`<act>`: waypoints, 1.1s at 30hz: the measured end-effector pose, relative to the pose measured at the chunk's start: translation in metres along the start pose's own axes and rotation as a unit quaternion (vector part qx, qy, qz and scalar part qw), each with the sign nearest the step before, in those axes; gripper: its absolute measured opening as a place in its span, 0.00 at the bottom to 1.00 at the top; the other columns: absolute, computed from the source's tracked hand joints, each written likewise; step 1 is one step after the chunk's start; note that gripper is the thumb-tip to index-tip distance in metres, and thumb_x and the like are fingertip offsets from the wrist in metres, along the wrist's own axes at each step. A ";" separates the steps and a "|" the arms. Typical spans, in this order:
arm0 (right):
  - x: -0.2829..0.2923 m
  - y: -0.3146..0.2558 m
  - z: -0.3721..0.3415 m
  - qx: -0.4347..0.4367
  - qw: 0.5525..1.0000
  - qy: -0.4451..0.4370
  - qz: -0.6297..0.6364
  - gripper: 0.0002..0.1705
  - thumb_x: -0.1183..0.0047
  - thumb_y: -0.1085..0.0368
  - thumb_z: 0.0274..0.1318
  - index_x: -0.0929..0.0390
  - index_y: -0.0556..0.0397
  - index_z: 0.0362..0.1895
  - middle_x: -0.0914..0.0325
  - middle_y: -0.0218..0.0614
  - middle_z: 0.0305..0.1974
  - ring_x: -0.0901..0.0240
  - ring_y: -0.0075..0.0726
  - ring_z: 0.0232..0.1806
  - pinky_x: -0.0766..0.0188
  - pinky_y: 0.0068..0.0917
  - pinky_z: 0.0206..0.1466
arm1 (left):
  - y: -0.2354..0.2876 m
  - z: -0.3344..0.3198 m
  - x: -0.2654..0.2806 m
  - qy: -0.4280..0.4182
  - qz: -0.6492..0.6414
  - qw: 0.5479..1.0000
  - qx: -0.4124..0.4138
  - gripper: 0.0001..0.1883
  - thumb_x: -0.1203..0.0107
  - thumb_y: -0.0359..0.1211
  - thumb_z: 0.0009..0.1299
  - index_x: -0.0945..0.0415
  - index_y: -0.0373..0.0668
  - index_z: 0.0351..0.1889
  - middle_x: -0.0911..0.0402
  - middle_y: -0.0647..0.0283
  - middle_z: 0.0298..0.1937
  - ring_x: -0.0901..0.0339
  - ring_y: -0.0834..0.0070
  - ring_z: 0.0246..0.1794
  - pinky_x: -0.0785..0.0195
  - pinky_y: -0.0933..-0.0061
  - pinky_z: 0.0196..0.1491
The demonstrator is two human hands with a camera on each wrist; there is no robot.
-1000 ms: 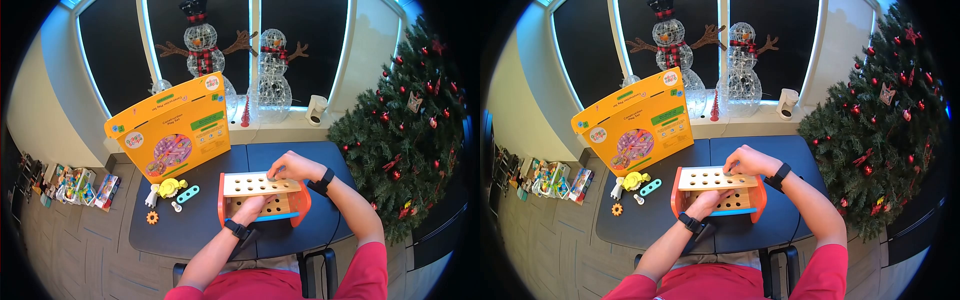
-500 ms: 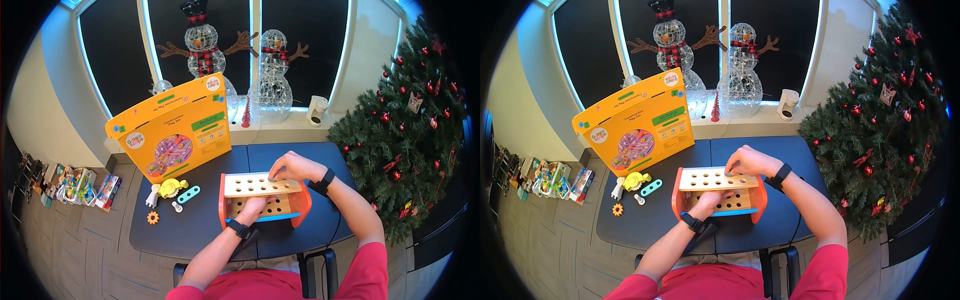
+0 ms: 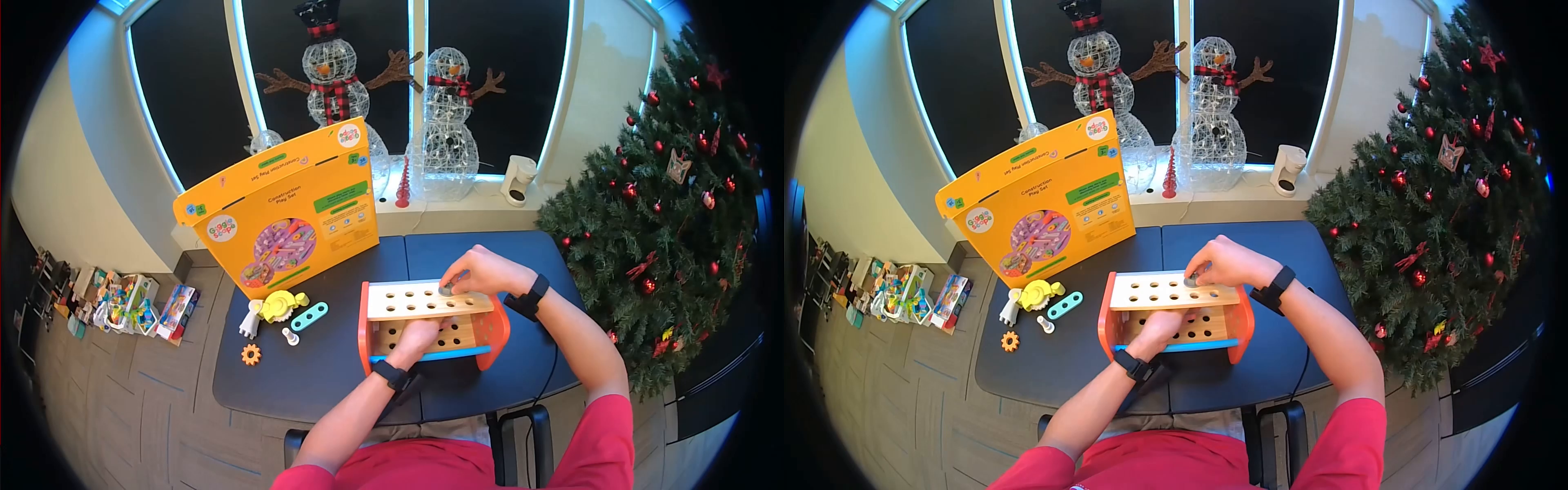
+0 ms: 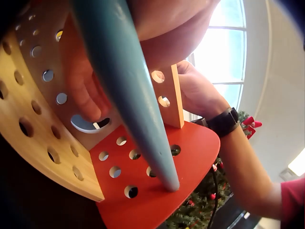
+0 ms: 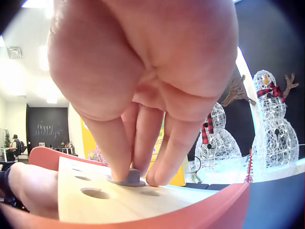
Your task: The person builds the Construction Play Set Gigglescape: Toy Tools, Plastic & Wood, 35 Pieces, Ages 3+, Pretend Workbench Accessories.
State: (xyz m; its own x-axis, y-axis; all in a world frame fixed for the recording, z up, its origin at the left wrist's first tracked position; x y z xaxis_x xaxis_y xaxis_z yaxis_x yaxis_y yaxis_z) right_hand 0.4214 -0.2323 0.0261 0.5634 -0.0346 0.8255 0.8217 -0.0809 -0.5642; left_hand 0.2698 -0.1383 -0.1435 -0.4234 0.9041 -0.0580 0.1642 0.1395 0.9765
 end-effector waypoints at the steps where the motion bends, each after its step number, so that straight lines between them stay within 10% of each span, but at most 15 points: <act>1: 0.001 0.001 -0.001 -0.003 1.000 -0.005 -0.012 0.15 0.30 0.70 0.57 0.08 0.54 0.50 0.08 0.46 0.44 0.10 0.43 0.45 0.14 0.33 0.55 | 0.006 -0.005 0.000 0.000 0.000 1.000 -0.001 0.19 0.49 0.37 0.86 0.24 0.35 0.68 0.16 0.59 0.62 0.15 0.71 0.52 0.21 0.69 0.60; 7: 0.006 0.016 -0.032 -0.031 0.989 0.116 0.084 0.17 0.31 0.62 0.61 0.10 0.56 0.52 0.09 0.49 0.40 0.10 0.43 0.44 0.15 0.36 0.54 | 0.040 -0.044 0.007 -0.067 0.239 0.969 0.016 0.26 0.44 0.46 0.83 0.23 0.34 0.67 0.13 0.54 0.57 0.15 0.70 0.55 0.24 0.68 0.63; 10: 0.003 0.026 -0.052 -0.074 0.983 0.159 0.056 0.16 0.33 0.59 0.65 0.10 0.57 0.49 0.09 0.48 0.40 0.10 0.44 0.43 0.15 0.37 0.53 | 0.033 -0.064 0.017 -0.021 0.318 0.934 -0.160 0.25 0.46 0.47 0.84 0.21 0.36 0.67 0.12 0.44 0.52 0.12 0.57 0.50 0.23 0.63 0.59; 13: -0.009 0.037 -0.071 -0.101 0.974 0.194 0.051 0.16 0.37 0.56 0.69 0.11 0.58 0.47 0.09 0.49 0.40 0.11 0.45 0.42 0.16 0.38 0.50 | 0.094 -0.114 0.032 -0.121 0.159 0.965 -0.169 0.22 0.44 0.42 0.84 0.22 0.34 0.66 0.11 0.50 0.53 0.12 0.65 0.52 0.22 0.67 0.60; 20: -0.035 0.039 -0.102 -0.165 0.967 0.192 0.038 0.27 0.49 0.48 0.78 0.16 0.64 0.44 0.16 0.54 0.33 0.24 0.53 0.33 0.28 0.43 0.41 | 0.123 -0.126 0.115 0.095 -0.015 0.974 -0.205 0.13 0.45 0.38 0.85 0.17 0.38 0.52 0.18 0.71 0.38 0.26 0.86 0.38 0.30 0.80 0.45; 33: -0.067 0.061 -0.103 -0.189 0.933 0.188 0.243 0.32 0.59 0.40 0.83 0.19 0.57 0.57 0.17 0.34 0.48 0.24 0.29 0.49 0.23 0.32 0.49 | 0.062 -0.093 0.138 0.064 -0.029 0.997 0.038 0.28 0.50 0.58 0.84 0.24 0.46 0.66 0.20 0.62 0.65 0.27 0.73 0.70 0.36 0.58 0.71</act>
State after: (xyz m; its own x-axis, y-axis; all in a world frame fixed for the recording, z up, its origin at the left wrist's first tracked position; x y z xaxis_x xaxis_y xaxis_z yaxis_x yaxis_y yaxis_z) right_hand 0.4249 -0.3373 -0.0617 0.7331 -0.4992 0.4620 0.3478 -0.3086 -0.8853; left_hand 0.1391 -0.0425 -0.0721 -0.5437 0.8353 -0.0818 0.2006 0.2239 0.9537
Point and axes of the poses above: each hand's wrist, its own z-axis towards the middle knuckle, its own x-axis out of the back of the hand, y = z × x, the point moved 1 cm from there along z, towards the middle knuckle
